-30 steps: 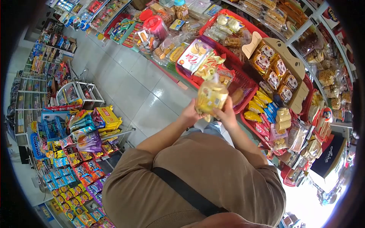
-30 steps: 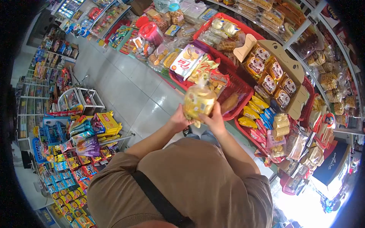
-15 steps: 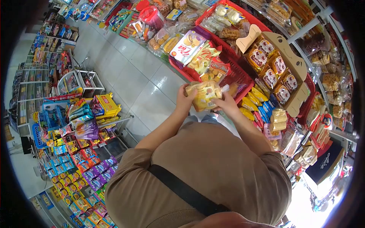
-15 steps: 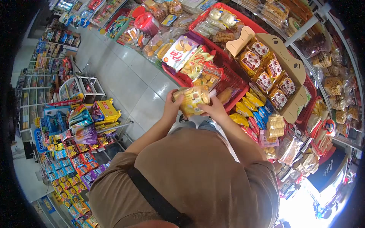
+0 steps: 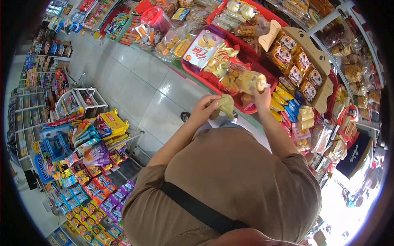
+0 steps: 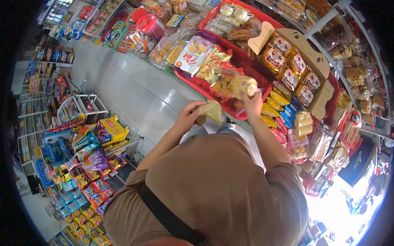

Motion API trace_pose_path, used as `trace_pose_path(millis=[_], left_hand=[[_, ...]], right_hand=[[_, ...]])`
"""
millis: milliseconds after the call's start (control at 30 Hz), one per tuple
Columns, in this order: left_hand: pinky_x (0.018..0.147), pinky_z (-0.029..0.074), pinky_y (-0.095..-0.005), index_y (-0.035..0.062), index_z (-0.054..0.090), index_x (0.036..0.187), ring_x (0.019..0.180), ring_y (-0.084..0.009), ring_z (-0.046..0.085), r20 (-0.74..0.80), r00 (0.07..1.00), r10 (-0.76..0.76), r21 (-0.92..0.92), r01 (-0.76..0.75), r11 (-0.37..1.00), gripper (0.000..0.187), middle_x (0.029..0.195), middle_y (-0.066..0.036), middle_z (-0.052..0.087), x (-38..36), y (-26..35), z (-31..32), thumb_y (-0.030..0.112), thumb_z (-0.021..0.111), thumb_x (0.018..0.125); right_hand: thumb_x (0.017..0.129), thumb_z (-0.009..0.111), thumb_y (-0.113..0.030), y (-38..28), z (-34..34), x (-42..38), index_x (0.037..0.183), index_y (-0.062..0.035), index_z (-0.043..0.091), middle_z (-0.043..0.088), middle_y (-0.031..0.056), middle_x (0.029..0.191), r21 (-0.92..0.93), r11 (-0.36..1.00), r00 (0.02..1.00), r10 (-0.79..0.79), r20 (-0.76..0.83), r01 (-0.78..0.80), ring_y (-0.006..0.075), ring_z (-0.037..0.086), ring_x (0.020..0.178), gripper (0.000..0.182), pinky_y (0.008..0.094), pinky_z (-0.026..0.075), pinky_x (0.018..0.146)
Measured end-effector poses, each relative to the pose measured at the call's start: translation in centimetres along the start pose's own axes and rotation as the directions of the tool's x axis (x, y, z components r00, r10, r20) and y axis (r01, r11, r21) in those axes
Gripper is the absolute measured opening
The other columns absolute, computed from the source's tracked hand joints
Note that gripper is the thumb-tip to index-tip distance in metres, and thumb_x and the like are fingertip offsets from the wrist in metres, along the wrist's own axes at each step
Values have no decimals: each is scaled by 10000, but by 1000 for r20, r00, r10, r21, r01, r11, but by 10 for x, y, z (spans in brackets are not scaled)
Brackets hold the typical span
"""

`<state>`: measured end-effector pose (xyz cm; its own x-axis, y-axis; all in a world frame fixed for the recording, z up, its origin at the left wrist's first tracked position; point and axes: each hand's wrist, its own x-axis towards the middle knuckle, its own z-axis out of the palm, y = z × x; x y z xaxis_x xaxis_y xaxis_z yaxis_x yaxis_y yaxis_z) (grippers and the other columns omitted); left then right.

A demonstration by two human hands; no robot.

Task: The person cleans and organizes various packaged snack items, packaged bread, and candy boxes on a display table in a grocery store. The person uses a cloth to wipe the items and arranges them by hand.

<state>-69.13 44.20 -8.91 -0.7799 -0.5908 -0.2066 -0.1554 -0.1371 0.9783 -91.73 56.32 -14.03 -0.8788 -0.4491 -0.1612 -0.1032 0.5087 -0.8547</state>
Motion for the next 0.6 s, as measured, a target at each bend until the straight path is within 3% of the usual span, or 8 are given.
trace_pose_path(millis=[67, 133, 233, 400, 433, 500, 567, 600], left_hand=[[685, 419, -214, 64, 566, 1099, 782, -93, 514, -41, 992, -116, -115, 110, 987, 241, 916, -15, 542, -4, 3, -34, 154, 527, 879], [661, 412, -216, 45, 571, 1075, 758, -87, 507, -106, 986, -132, -221, 106, 969, 230, 866, -6, 536, -8, 5, -73, 156, 527, 879], [567, 398, -199, 78, 574, 1068, 731, -68, 494, -224, 956, -189, -209, 142, 967, 215, 856, -3, 544, -27, 26, -133, 179, 532, 882], [498, 378, -191, 99, 572, 1070, 694, -59, 496, -365, 914, -175, -236, 92, 967, 213, 853, 4, 549, -67, 20, -227, 195, 536, 884], [491, 374, -190, 101, 570, 1074, 683, -57, 497, -394, 903, -171, -232, 82, 969, 217, 849, 7, 551, -76, 18, -244, 198, 536, 884], [469, 361, -185, 108, 559, 1098, 653, -50, 499, -428, 894, -131, -197, 49, 979, 238, 834, 19, 556, -92, 10, -284, 209, 536, 883], [468, 362, -182, 109, 555, 1106, 655, -48, 504, -474, 870, -134, -228, 26, 973, 246, 836, 19, 562, -108, 11, -315, 212, 535, 883], [468, 363, -181, 109, 553, 1110, 656, -46, 506, -497, 857, -139, -247, 14, 969, 251, 837, 19, 565, -115, 11, -327, 214, 535, 883]], right_hand=[[649, 721, -329, 25, 15, 8, 960, 81, 498, 580, 240, 914, -250, 968, 988, -67, -142, 30, 377, 560, 869, 562, 428, 441, 760], [631, 727, -364, 41, 29, 12, 941, 107, 507, 569, 263, 932, -311, 950, 985, -21, -173, -34, 406, 543, 891, 605, 455, 434, 778], [605, 734, -409, 50, 61, 8, 935, 116, 529, 564, 290, 982, -384, 890, 950, 142, -279, -246, 399, 548, 965, 653, 455, 435, 840], [651, 658, -546, 50, 100, 8, 1034, 115, 525, 538, 276, 1078, -480, 768, 901, 309, -303, -425, 382, 527, 1030, 776, 407, 437, 898], [656, 603, -596, 39, 101, 7, 1192, 35, 467, 517, 227, 1183, -586, 663, 884, 383, -269, -465, 336, 527, 1076, 839, 406, 418, 918], [760, 514, -522, 16, 102, 5, 1244, 9, 410, 508, 194, 1212, -749, 534, 892, 419, -169, -392, 314, 529, 1083, 726, 430, 388, 923], [863, 425, -448, -13, 97, 3, 1296, -17, 352, 498, 162, 1241, -913, 379, 887, 458, 46, -148, 292, 531, 1090, 615, 454, 359, 928], [864, 439, -444, -32, 90, 11, 1308, -22, 337, 496, 165, 1244, -980, 186, 821, 546, 166, 74, 292, 534, 1088, 621, 445, 361, 937]])
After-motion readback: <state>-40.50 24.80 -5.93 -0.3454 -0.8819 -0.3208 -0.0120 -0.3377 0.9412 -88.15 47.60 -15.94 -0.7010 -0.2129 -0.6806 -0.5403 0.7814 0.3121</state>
